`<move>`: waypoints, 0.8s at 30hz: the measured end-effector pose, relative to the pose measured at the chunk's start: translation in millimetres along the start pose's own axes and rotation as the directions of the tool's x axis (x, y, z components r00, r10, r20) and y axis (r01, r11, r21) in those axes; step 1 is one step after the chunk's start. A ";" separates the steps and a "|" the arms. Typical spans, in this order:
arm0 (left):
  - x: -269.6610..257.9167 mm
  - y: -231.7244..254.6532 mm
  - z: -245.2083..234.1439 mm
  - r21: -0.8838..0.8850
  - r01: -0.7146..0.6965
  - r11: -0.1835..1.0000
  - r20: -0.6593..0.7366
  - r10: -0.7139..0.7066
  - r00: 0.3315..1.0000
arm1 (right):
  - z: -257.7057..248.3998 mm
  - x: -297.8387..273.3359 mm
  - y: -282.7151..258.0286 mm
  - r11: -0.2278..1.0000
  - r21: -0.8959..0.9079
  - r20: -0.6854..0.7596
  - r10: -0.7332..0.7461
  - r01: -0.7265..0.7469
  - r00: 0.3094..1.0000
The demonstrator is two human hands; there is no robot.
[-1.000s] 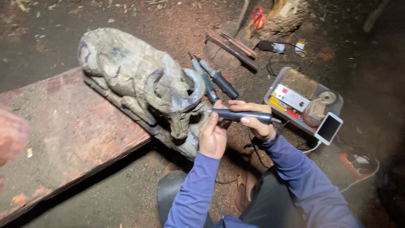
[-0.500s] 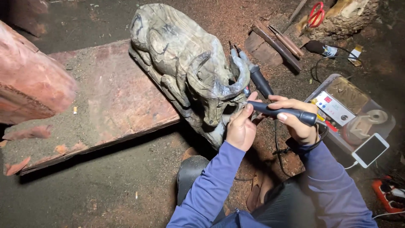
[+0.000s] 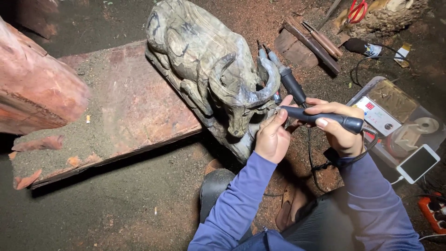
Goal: Using a rotary power tool to carve fine details and texture into a wooden buffalo sculpture
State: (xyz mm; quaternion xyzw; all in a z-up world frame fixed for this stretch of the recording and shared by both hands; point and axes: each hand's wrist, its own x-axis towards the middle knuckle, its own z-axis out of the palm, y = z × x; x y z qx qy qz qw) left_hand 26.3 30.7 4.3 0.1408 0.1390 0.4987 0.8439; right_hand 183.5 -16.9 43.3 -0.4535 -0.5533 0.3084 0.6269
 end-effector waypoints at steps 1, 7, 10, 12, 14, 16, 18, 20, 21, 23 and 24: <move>0.6 -1.6 -0.8 -0.001 0.003 1.000 0.008 -0.003 1.000 | -0.3 -0.1 0.4 1.000 0.005 -0.006 -0.001 0.001 1.000; -13.6 4.0 -2.3 -0.003 0.088 0.996 0.199 -0.086 0.976 | 5.8 -29.6 -38.4 0.984 -0.150 0.186 -0.064 0.093 0.980; -21.7 19.4 4.9 0.056 0.103 0.993 0.154 -0.110 0.982 | 10.3 -46.9 -41.5 0.948 -0.282 0.332 -0.047 0.146 0.942; -24.7 24.5 4.6 0.119 0.123 0.985 0.102 -0.135 0.986 | 10.0 -61.1 -31.5 0.956 -0.274 0.413 0.019 0.104 0.910; -28.4 20.1 -3.8 0.171 0.002 0.985 0.103 -0.020 0.995 | 8.5 -78.3 -16.3 0.873 0.382 0.385 0.147 -0.302 0.911; -25.8 20.9 -10.0 0.241 -0.049 0.969 0.103 0.024 0.994 | 26.9 -81.8 -11.2 0.838 0.447 0.287 0.198 -0.313 0.937; -27.0 24.1 -9.6 0.305 -0.101 0.947 0.096 0.075 0.993 | 40.5 -77.4 -14.6 0.796 0.509 0.200 0.261 -0.328 0.944; -29.7 30.9 -2.6 0.446 -0.163 0.880 0.082 0.141 0.987 | 51.5 -67.2 -25.7 0.867 0.380 0.190 0.266 -0.321 0.945; -27.4 27.4 -6.6 0.447 -0.161 0.880 0.085 0.138 0.987 | 54.9 -63.9 -30.6 0.868 0.381 0.186 0.265 -0.317 0.946; -22.6 21.5 -14.2 0.474 -0.178 0.862 0.009 0.198 0.980 | 61.9 -56.0 -40.9 0.871 0.332 0.198 0.311 -0.362 0.929; -20.6 18.3 -19.8 0.474 -0.181 0.862 0.011 0.200 0.980 | 64.4 -53.8 -45.3 0.872 0.332 0.199 0.309 -0.361 0.930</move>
